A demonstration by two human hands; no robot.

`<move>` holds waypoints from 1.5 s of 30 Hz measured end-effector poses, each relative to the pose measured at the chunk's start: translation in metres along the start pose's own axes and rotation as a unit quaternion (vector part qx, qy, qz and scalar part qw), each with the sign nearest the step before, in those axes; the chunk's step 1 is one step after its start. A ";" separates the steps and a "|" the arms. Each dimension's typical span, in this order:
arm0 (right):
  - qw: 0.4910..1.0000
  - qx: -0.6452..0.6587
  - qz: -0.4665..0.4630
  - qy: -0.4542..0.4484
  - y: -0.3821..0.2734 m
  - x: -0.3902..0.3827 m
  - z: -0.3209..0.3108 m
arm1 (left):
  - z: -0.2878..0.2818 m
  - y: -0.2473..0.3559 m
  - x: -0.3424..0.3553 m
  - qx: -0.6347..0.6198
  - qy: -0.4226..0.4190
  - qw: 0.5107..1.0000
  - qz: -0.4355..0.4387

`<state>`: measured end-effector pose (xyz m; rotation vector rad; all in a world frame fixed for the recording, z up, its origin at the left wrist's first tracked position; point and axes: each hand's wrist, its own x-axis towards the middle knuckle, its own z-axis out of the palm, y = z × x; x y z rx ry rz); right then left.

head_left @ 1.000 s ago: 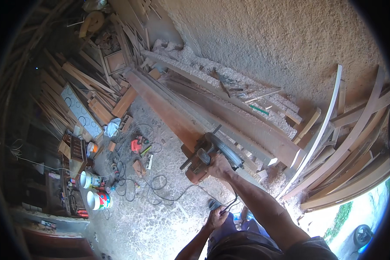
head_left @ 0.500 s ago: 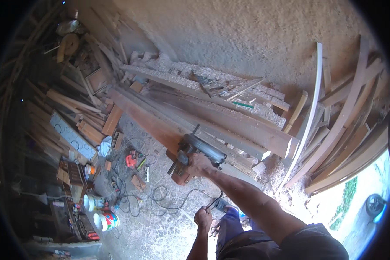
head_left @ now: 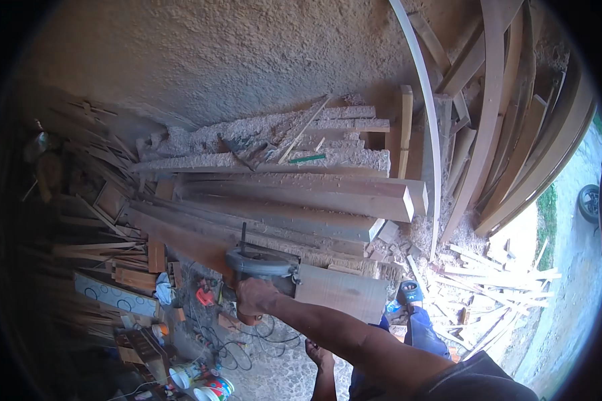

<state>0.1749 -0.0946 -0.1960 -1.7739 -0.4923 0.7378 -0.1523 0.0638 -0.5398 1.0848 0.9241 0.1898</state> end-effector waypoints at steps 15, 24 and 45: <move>0.996 -0.072 0.044 0.002 0.021 0.051 0.001 | 0.056 0.085 0.030 0.038 0.066 0.997 -0.002; 0.991 -0.130 0.036 0.017 0.023 0.089 0.019 | 0.079 0.134 0.047 -0.364 0.067 0.929 -0.021; 0.988 -0.121 -0.030 0.092 0.003 0.114 0.039 | 0.146 0.239 0.086 -0.134 0.004 0.983 0.121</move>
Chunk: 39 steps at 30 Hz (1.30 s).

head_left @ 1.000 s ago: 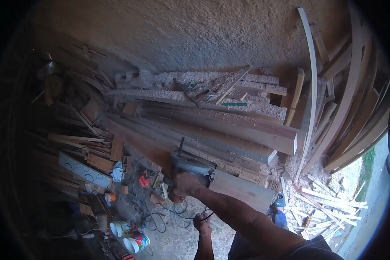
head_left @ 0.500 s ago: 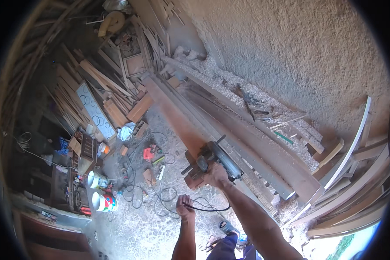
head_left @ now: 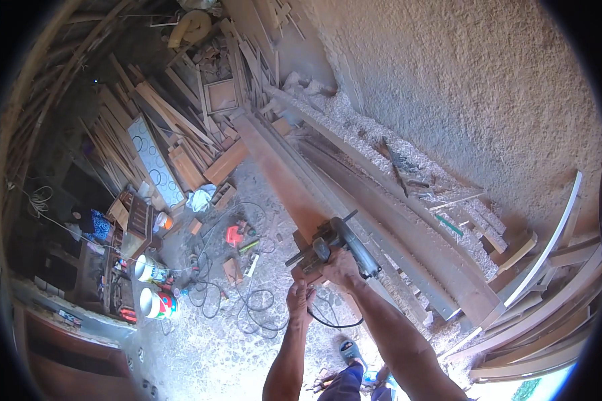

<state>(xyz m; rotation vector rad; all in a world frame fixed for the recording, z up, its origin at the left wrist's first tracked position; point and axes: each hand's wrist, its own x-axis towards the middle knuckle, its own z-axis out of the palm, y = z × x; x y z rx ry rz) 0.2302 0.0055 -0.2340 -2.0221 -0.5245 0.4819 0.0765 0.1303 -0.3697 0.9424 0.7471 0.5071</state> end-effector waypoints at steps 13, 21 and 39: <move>1.000 0.004 -0.001 0.008 -0.013 0.045 0.005 | 0.022 0.041 0.036 0.147 0.042 0.983 -0.103; 0.998 0.007 0.011 -0.053 -0.021 0.086 0.019 | 0.019 0.051 0.075 0.123 0.068 0.983 -0.121; 0.998 0.017 -0.036 0.045 -0.027 0.169 0.061 | 0.030 0.088 0.149 0.124 0.009 0.985 -0.120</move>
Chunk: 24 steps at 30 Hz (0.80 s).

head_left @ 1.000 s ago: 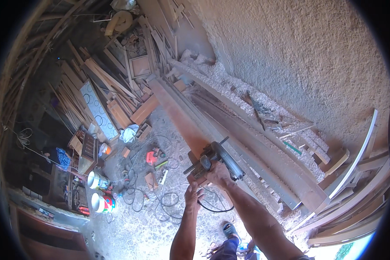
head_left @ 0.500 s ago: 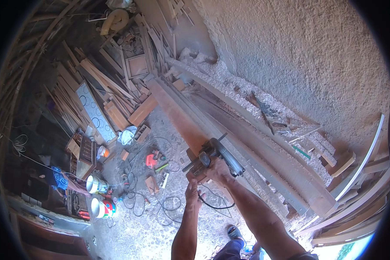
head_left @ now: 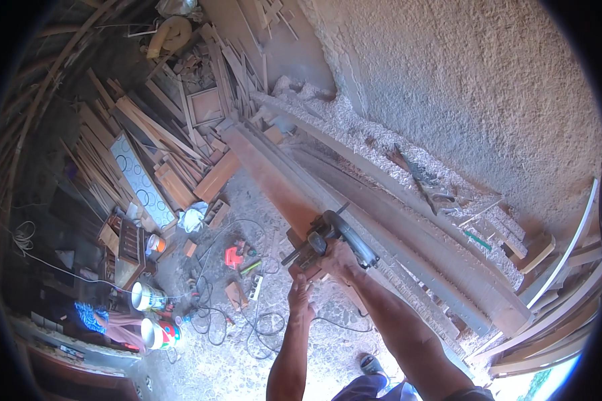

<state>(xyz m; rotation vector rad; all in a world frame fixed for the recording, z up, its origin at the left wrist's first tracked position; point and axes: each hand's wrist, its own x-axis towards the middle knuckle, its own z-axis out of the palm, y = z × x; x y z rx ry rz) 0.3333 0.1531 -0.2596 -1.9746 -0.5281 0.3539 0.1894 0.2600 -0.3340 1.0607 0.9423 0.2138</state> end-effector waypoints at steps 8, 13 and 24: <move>0.998 -0.037 0.007 -0.053 -0.009 0.031 0.007 | -0.013 0.015 0.036 -0.007 -0.024 1.000 -0.005; 0.996 -0.037 0.028 -0.074 -0.015 0.048 0.014 | -0.014 0.030 0.049 -0.021 -0.022 0.999 -0.014; 0.996 -0.057 0.054 -0.051 -0.029 0.091 0.034 | -0.020 0.057 0.091 -0.017 -0.036 0.999 -0.009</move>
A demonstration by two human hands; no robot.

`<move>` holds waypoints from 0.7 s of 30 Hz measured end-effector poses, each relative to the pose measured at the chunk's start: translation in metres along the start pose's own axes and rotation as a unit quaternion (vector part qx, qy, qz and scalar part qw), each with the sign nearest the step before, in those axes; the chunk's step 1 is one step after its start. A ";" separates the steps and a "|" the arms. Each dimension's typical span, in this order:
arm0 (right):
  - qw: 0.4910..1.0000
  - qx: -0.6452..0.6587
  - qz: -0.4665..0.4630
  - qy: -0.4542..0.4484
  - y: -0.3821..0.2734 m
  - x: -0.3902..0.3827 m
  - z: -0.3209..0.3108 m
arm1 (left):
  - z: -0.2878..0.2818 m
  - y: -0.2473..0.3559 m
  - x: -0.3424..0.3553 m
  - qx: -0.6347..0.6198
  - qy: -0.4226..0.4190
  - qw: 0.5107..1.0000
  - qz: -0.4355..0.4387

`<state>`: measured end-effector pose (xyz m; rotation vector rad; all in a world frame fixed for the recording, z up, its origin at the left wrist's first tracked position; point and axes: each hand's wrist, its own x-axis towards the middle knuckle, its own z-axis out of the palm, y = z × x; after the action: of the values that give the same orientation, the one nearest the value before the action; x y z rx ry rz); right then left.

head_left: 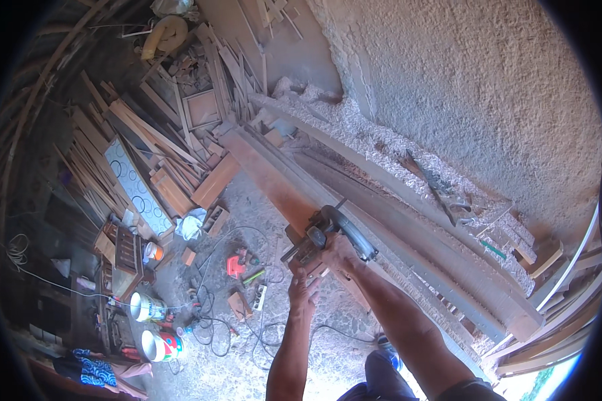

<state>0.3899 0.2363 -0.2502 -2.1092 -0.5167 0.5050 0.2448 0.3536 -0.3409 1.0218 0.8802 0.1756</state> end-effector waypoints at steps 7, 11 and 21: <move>0.998 0.049 -0.029 0.031 -0.013 0.026 0.009 | -0.004 0.018 0.025 -0.004 0.008 1.000 0.007; 0.997 0.053 -0.045 0.038 -0.020 0.044 0.014 | -0.011 0.027 0.046 -0.005 0.007 1.000 0.009; 0.998 0.054 -0.018 -0.012 -0.040 0.093 0.020 | -0.017 0.057 0.089 -0.006 0.021 1.000 0.014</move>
<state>0.4495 0.3198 -0.2428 -1.9898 -0.5285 0.5254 0.3060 0.4413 -0.3489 1.0232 0.9024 0.2257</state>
